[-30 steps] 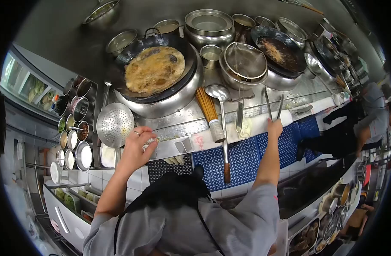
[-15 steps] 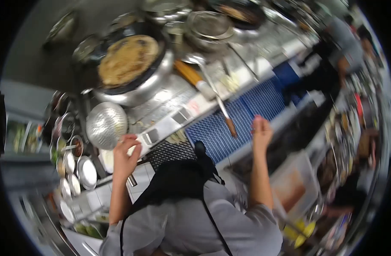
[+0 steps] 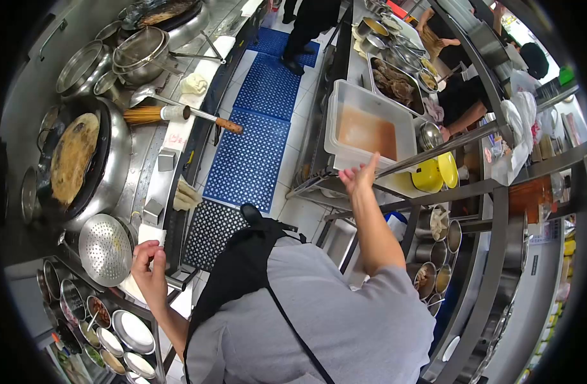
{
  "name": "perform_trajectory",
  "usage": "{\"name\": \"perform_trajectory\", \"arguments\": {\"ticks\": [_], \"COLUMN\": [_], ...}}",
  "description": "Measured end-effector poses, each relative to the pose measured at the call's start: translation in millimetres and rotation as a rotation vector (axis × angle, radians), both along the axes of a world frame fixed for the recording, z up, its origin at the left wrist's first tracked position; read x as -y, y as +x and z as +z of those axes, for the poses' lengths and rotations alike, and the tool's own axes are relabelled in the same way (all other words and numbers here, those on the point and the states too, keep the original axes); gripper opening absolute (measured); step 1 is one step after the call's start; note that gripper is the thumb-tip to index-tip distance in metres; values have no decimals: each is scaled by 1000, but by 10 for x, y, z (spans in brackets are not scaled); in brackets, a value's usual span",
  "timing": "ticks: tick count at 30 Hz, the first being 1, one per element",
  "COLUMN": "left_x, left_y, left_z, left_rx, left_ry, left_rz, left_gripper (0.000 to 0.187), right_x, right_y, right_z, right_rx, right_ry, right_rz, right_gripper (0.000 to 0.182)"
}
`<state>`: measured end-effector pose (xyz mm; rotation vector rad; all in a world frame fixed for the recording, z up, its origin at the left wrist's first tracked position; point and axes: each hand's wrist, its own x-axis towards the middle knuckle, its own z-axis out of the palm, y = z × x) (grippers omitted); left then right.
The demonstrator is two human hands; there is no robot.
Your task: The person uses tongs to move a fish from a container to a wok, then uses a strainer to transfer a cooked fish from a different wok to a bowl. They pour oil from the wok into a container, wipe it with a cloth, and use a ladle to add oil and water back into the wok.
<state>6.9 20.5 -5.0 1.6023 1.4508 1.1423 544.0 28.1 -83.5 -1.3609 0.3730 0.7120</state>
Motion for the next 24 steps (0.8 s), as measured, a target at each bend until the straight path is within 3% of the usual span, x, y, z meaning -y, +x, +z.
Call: {"name": "perform_trajectory", "arguments": {"ticks": [6, 10, 12, 14, 16, 21, 24], "left_x": [199, 323, 375, 429, 481, 700, 858], "left_y": [-148, -322, -317, -338, -334, -273, -242], "left_z": [65, -39, -48, -72, -49, -44, 29], "left_rx": [-6, 29, 70, 64, 17, -30, -16], "left_ry": [10, -6, 3, -5, -17, -79, -79], "left_rz": [28, 49, 86, 89, 72, 92, 120], "left_gripper": [8, 7, 10, 10, 10, 19, 22], "right_x": [-442, -275, -78, -152, -219, -605, -1048], "right_y": [506, -97, -81, -58, -115, -667, -910], "right_z": [-357, 366, 340, 643, 914, 1535, 1678], "right_rx": [104, 84, 287, -62, -1, 257, 175], "right_ry": [119, 177, 268, 254, 292, 354, 515], "right_rz": [-38, 90, 272, 291, 568, 1036, 1250], "right_gripper": [66, 58, 53, 61, 61, 34, 33]}}
